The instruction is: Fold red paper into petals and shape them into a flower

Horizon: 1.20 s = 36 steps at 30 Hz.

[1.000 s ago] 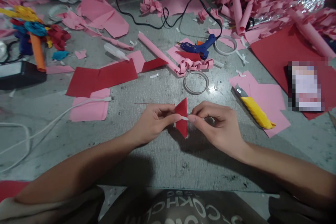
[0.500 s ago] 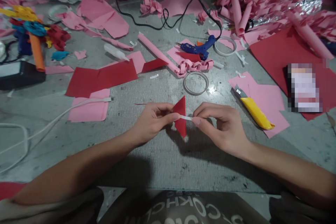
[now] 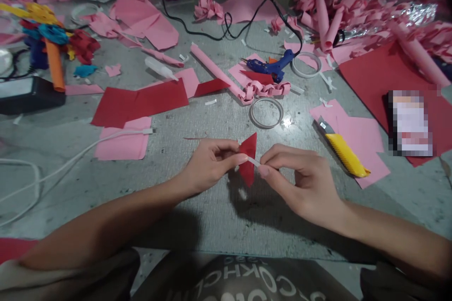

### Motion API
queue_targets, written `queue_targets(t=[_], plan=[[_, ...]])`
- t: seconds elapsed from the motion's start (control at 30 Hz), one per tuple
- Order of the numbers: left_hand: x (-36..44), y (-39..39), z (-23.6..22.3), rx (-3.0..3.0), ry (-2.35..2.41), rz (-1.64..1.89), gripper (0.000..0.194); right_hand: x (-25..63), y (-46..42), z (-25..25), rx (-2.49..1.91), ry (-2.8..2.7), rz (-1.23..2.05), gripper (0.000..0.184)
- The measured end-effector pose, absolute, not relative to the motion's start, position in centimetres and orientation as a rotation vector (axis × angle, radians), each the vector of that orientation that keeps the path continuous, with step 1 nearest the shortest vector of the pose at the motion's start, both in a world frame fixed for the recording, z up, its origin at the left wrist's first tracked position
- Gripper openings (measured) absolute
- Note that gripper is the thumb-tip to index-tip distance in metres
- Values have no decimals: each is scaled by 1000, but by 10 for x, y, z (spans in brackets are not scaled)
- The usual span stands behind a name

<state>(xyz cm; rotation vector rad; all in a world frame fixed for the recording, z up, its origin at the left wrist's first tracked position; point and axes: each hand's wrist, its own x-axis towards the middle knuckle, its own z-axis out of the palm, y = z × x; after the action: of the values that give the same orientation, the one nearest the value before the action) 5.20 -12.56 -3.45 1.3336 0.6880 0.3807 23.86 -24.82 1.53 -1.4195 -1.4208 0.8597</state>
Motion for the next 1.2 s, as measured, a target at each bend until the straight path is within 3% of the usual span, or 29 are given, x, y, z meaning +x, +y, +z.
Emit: queue_targets(t=[0.33,0.7,1.2], plan=[[51,-121,-35,1306,669,390,38,253,-238,7,-1467,-1426,837,29],[46,-119,-37,1237,567,348,27,258,-232,2,-1446,-1450,894,29],[44,-121,-37,1319,614,417,21,260,-218,-10,-1461,-1250,1211,29]])
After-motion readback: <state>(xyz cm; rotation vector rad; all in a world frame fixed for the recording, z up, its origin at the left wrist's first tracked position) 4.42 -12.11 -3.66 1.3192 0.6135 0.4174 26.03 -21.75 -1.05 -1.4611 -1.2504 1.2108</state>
